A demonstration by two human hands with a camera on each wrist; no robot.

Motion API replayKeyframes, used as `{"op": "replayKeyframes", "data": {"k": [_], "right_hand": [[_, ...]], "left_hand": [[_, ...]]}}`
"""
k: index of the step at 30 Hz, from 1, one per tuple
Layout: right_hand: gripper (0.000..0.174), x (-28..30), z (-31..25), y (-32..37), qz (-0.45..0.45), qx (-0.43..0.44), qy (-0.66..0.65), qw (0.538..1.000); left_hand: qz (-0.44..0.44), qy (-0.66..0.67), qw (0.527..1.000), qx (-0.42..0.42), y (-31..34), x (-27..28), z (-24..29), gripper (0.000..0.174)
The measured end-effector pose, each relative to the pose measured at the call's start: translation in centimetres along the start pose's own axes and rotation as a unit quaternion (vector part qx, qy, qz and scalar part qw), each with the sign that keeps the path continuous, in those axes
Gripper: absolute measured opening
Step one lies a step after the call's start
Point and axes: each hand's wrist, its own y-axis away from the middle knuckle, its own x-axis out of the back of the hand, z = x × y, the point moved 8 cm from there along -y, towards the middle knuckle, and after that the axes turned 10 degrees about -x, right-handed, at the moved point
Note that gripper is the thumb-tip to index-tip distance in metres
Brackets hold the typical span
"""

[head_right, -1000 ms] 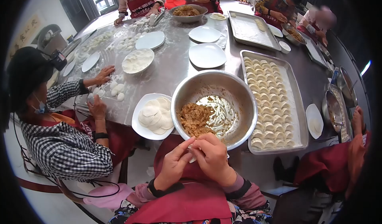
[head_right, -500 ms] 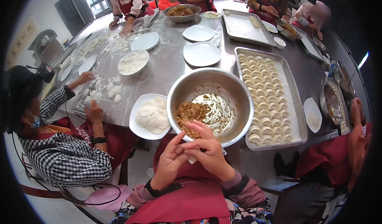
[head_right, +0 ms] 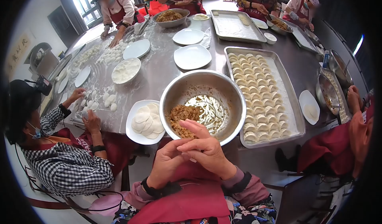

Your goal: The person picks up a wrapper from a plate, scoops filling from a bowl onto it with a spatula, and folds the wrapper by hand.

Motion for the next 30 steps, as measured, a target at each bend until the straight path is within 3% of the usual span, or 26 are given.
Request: {"op": "replayKeyframes", "data": {"k": [5,9,11,15,19,21,23,26,30], "right_hand": [[0.018,-0.1,-0.6,-0.1,-0.011,0.050,0.060,0.997],[0.017,0.0,-1.2,0.4,0.025,-0.012,0.023,0.999],[0.018,0.5,-0.2,0.6,0.057,-0.071,-0.080,0.993],[0.021,0.3,0.0,0.6,0.047,0.031,-0.002,0.998],[0.022,-0.4,-0.4,0.7,0.047,0.031,0.022,0.998],[0.020,0.3,0.5,1.0,0.115,-0.044,-0.092,0.988],[0.018,0.4,0.9,1.5,0.118,-0.048,-0.089,0.988],[0.015,0.6,0.4,1.4,0.118,0.033,-0.015,0.992],[0.021,0.6,-0.4,0.5,0.130,0.035,0.039,0.990]], "left_hand": [[-0.010,-0.019,1.000,-0.003,-0.2,0.0,0.0,0.032],[0.006,0.073,0.997,-0.008,-0.2,0.0,-1.0,0.031],[0.017,0.092,0.995,-0.016,-0.4,-0.1,-0.6,0.029],[0.024,0.125,0.992,-0.007,-0.3,0.0,-1.3,0.028],[0.029,0.151,0.988,0.000,-0.1,0.2,-1.3,0.030],[0.036,0.162,0.986,-0.029,-0.2,0.4,-1.5,0.034],[0.028,0.170,0.985,-0.031,-0.2,-0.2,-1.1,0.038],[0.017,0.175,0.984,-0.037,-0.1,-1.2,-0.4,0.046],[-0.008,0.224,0.974,-0.013,-0.1,-0.9,-0.5,0.051]]}}
